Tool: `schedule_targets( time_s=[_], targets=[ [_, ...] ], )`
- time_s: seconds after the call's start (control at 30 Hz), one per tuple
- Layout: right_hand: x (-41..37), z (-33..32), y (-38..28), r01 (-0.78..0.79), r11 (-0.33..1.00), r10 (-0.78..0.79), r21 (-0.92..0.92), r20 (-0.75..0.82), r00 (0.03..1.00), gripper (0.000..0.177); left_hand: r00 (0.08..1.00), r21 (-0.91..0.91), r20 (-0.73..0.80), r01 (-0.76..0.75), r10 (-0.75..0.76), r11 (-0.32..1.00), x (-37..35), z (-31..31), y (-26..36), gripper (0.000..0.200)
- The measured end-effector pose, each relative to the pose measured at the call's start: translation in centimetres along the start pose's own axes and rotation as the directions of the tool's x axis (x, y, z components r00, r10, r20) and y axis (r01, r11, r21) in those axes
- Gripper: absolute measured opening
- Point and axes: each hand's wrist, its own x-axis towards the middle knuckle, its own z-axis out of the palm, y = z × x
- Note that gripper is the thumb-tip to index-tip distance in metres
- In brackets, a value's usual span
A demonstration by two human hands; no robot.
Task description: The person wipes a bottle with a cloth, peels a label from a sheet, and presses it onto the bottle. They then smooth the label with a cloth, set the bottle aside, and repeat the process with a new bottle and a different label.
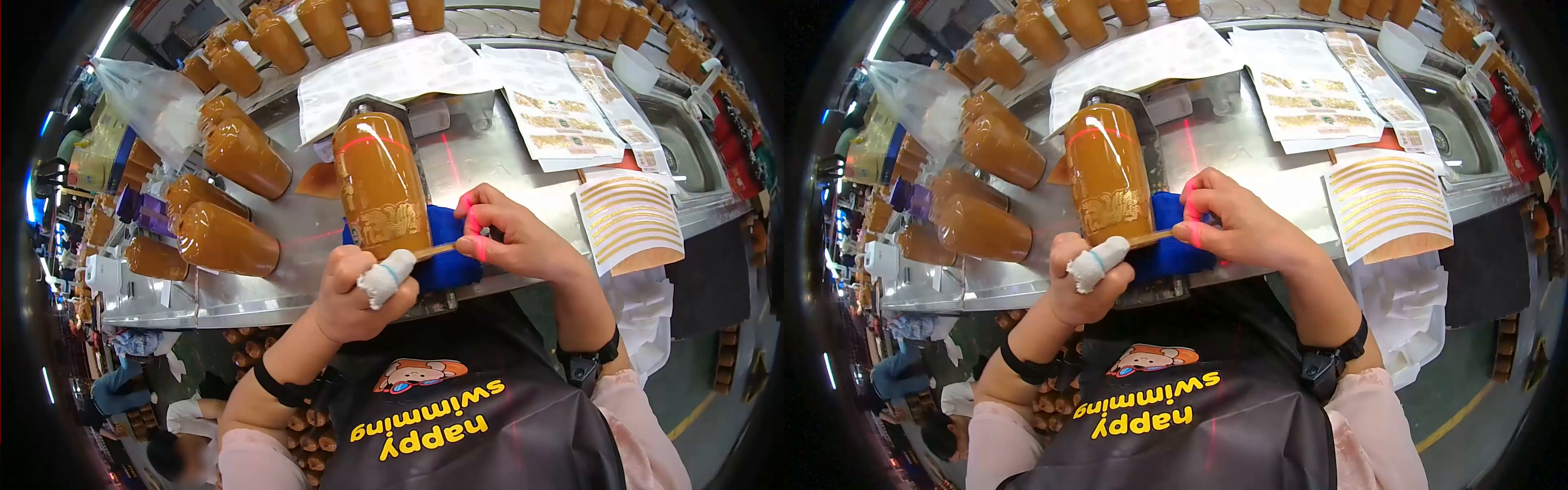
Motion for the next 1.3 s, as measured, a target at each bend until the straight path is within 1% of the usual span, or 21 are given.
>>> schedule_targets(
  time_s=[0.07, 0.17, 0.27, 0.37, 0.47, 0.5, 0.57, 0.6, 0.7, 0.73, 0.83, 0.93, 1.03, 1.07, 1.1, 1.17, 1.2, 1.27, 1.3],
  targets=[
    [0.1, 0.0, -0.1, -0.01, 1.0, 0.01, 0.011, 0.006, 1.0, 0.023, 0.997, 0.037, 0.022, -0.077, 0.076, 0.996, 0.7, 0.1, -0.3, 0.02],
    [-0.1, 0.2, -0.4, -0.005, 0.999, 0.005, 0.042, -0.001, 1.0, 0.022, 1.0, -0.062, 0.017, 0.002, -0.001, 0.998, 0.1, 0.7, -0.3, 0.021],
    [0.1, 0.1, -0.5, 0.018, 0.999, -0.019, 0.032, 0.011, 1.0, 0.022, 0.99, -0.082, 0.008, 0.142, -0.142, 0.986, -1.1, 0.1, 0.3, 0.024],
    [0.2, 0.1, -0.2, 0.017, 1.0, -0.018, 0.017, 0.021, 1.0, 0.022, 0.99, -0.009, -0.009, 0.139, -0.139, 0.99, -1.2, 0.1, 0.5, 0.028],
    [0.4, 0.5, 0.4, 0.05, 0.999, -0.05, 0.019, -0.008, 0.999, 0.023, 0.999, -0.024, 0.038, 0.018, -0.017, 1.0, -0.2, -0.5, -0.1, 0.028],
    [0.4, 0.6, 0.6, 0.064, 0.998, -0.064, 0.023, -0.026, 0.998, 0.024, 0.999, -0.019, 0.035, -0.009, 0.009, 1.0, 0.2, -0.4, -0.3, 0.029],
    [0.3, 0.5, 0.1, 0.057, 0.998, -0.057, 0.015, -0.01, 0.998, 0.023, 0.998, -0.012, 0.029, -0.063, 0.064, 0.998, 0.8, 0.0, -0.5, 0.029],
    [0.3, 0.4, -0.1, 0.055, 0.998, -0.054, 0.01, -0.006, 0.998, 0.023, 0.997, -0.027, 0.042, -0.07, 0.071, 0.997, 0.8, -0.1, -0.6, 0.025],
    [0.5, 0.7, 0.1, 0.113, 0.993, -0.112, 0.035, -0.029, 0.993, 0.023, 0.994, -0.069, 0.03, 0.109, -0.107, 0.992, -0.6, -0.2, 0.1, 0.022],
    [0.4, 0.8, 0.2, 0.109, 0.994, -0.108, 0.025, -0.029, 0.994, 0.023, 0.986, -0.097, 0.01, 0.168, -0.167, 0.981, -1.2, 0.0, 0.3, 0.019],
    [0.6, 0.7, 0.4, 0.093, 0.996, -0.093, 0.005, -0.02, 0.995, 0.023, 0.993, -0.031, 0.002, 0.114, -0.114, 0.993, -0.8, 0.0, 0.4, 0.022],
    [0.6, 0.7, 0.4, 0.067, 0.998, -0.067, 0.015, -0.017, 0.998, 0.023, 0.999, -0.035, -0.005, -0.049, 0.049, 0.998, 0.4, -0.1, -0.6, 0.024],
    [0.4, 0.7, 0.3, 0.036, 0.999, -0.036, 0.024, -0.002, 0.999, 0.023, 0.993, -0.052, 0.055, -0.104, 0.106, 0.993, 2.4, -0.6, -0.7, 0.026],
    [0.4, 0.7, 0.2, 0.02, 0.999, -0.02, 0.025, -0.003, 1.0, 0.023, 0.985, -0.028, 0.078, -0.155, 0.156, 0.988, 2.4, -0.5, -0.9, 0.025],
    [0.4, 0.7, 0.1, 0.006, 1.0, -0.006, 0.026, -0.006, 1.0, 0.023, 0.993, -0.059, 0.054, -0.104, 0.107, 0.993, 2.1, -0.5, -0.9, 0.025],
    [0.6, 0.8, 0.2, 0.095, 0.995, -0.095, -0.01, -0.022, 0.995, 0.023, 1.0, -0.128, 0.012, -0.014, 0.016, 0.992, 1.1, -0.3, -0.7, 0.024],
    [0.6, 0.9, 0.2, 0.137, 0.99, -0.138, -0.027, -0.032, 0.99, 0.022, 0.999, -0.122, 0.015, 0.042, -0.041, 0.992, 0.3, -0.2, -0.3, 0.024],
    [0.7, 1.1, 0.2, 0.126, 0.991, -0.127, -0.036, -0.031, 0.991, 0.022, 0.986, -0.106, 0.019, 0.166, -0.165, 0.981, -1.1, 0.0, 0.5, 0.023],
    [0.8, 1.1, 0.2, 0.124, 0.991, -0.125, -0.043, -0.026, 0.992, 0.022, 0.99, -0.091, 0.034, 0.138, -0.136, 0.986, -0.8, -0.3, 0.5, 0.023]
  ],
)
